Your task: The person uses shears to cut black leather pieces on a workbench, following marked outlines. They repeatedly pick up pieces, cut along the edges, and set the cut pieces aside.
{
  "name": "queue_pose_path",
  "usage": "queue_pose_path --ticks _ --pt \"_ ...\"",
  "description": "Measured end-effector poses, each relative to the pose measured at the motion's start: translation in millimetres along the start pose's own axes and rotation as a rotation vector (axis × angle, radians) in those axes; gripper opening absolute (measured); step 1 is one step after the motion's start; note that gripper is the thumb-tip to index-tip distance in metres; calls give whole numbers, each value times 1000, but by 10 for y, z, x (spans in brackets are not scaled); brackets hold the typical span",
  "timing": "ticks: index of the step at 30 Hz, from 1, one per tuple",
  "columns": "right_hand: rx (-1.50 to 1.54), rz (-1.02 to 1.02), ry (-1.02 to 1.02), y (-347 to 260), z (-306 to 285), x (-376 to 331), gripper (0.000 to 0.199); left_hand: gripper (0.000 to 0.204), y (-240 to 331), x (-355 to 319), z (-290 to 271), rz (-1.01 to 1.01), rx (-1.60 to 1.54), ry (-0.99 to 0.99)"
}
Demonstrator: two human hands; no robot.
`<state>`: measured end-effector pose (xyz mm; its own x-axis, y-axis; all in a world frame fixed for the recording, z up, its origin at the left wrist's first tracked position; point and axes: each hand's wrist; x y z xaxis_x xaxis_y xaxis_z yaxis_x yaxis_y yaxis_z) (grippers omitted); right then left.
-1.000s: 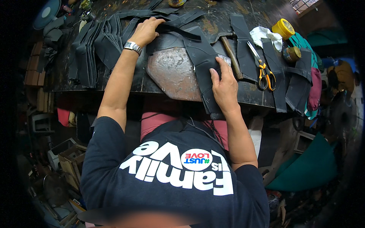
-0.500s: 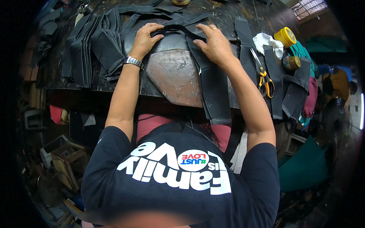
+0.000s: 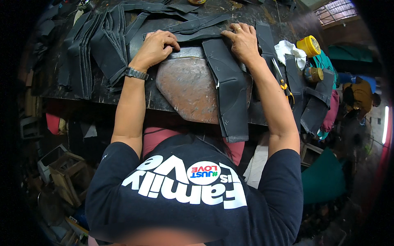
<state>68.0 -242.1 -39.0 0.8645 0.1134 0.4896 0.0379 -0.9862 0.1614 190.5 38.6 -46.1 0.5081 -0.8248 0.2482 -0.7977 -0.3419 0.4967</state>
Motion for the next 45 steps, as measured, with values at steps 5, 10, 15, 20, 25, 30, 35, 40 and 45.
queue_pose_path --ticks 5,10,15,20,25,30,35,40,45 --pt "386 232 -15 -26 -37 -13 30 17 62 8 -83 59 -220 192" --pt "653 378 -43 -60 -38 86 21 26 -40 80 51 -65 -271 406" --pt "672 398 -164 46 161 258 24 34 -181 58 203 -201 190 405" --pt "411 104 -97 87 486 473 34 34 -190 67 201 -229 228 334" --pt "246 53 -265 5 563 605 36 25 -132 94 159 -222 107 384" --pt "37 66 -292 -84 408 631 38 18 -97 122 111 -99 69 411" --pt "116 -65 -57 -122 325 697 28 15 -47 158 58 13 -296 607" --pt "307 -76 -78 -87 220 774 27 17 -30 177 55 49 -356 697" --pt "758 -18 -175 -226 189 773 33 22 -52 173 67 55 -296 631"
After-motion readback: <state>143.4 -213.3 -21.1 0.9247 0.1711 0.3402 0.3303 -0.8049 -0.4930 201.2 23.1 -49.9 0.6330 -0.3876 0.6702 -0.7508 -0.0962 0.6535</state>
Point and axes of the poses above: each hand's wrist, its own x-axis towards the middle knuckle, its own z-axis out of the palm, y = z × x, and after that the axes turned 2 degrees about z, right-handed
